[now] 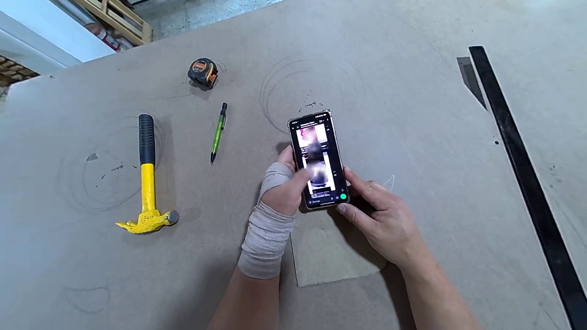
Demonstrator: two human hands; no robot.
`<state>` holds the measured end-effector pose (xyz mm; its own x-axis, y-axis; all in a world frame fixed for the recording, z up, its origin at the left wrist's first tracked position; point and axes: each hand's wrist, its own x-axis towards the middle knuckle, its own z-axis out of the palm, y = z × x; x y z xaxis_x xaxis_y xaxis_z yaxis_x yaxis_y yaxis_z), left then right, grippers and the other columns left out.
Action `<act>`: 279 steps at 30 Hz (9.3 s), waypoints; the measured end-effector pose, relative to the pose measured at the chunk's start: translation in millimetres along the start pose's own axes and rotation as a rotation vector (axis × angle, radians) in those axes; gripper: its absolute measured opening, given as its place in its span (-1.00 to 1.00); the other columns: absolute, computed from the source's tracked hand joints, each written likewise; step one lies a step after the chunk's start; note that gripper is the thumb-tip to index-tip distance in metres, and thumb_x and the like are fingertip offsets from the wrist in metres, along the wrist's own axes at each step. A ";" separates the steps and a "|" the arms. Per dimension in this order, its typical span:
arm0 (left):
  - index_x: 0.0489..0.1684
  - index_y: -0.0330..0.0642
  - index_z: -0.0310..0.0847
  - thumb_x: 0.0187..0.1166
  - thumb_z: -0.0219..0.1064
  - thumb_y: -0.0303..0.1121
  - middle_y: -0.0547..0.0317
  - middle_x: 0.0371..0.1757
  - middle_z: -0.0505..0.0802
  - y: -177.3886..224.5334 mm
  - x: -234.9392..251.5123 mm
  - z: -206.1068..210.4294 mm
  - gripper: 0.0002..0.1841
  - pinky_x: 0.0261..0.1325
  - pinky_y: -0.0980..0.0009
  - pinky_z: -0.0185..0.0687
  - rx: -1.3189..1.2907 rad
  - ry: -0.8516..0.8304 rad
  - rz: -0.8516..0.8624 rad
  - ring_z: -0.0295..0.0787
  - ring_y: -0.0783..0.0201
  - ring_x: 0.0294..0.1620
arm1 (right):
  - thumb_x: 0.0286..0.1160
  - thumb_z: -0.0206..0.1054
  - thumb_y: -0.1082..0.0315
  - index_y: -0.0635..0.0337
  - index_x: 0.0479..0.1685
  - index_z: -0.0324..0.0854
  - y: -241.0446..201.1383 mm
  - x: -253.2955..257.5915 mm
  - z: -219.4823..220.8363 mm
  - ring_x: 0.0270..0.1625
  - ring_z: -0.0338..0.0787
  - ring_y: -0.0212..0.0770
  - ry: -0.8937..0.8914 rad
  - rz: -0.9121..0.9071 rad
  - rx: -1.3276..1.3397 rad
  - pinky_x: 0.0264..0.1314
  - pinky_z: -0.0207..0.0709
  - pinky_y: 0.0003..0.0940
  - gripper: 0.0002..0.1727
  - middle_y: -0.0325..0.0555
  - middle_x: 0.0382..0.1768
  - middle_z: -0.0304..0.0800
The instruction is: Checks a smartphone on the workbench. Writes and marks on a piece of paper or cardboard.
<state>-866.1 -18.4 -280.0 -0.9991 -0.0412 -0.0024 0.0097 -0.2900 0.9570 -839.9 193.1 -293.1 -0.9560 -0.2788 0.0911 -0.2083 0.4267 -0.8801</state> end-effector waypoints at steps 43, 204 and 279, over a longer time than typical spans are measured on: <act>0.21 -0.39 0.68 0.71 -0.03 -0.37 -0.12 -0.02 0.89 0.9 2.4 -9.9 -0.60 0.17 0.13 0.80 -0.080 0.257 -0.032 0.88 0.14 0.00 | 0.49 0.47 0.00 -0.37 0.67 0.52 -1.2 0.3 5.5 0.24 0.70 -0.51 0.027 -0.074 -0.105 0.36 0.62 -0.30 -0.34 -0.63 0.14 0.83; -0.46 -0.05 0.69 0.27 0.43 -0.46 0.28 -0.50 0.77 39.3 -86.6 -68.1 -0.94 -0.65 0.56 0.40 0.755 -0.273 -0.096 0.59 0.43 -0.61 | 0.58 0.38 0.26 -0.11 0.16 0.81 -30.9 -12.0 44.4 -0.07 0.77 -0.43 -0.141 -0.280 -0.288 0.00 0.62 -0.29 -0.75 -0.45 -0.11 0.85; 0.04 -0.06 0.71 0.80 0.11 -0.12 0.28 -0.36 0.67 64.2 -79.4 -61.3 -0.70 -0.23 0.44 0.61 0.062 -0.164 0.142 0.61 0.33 -0.37 | 0.36 0.52 -0.09 -0.20 -0.18 0.85 -7.7 1.3 14.5 0.78 0.32 -0.29 -0.164 -0.268 -0.322 0.95 -0.08 0.12 -0.75 -0.45 0.49 0.65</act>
<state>-783.7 -92.3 -236.2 -0.9811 0.0798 0.1761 0.1535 -0.2325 0.9604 -836.6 177.0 -292.9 -0.8195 -0.5376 0.1986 -0.5229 0.5596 -0.6430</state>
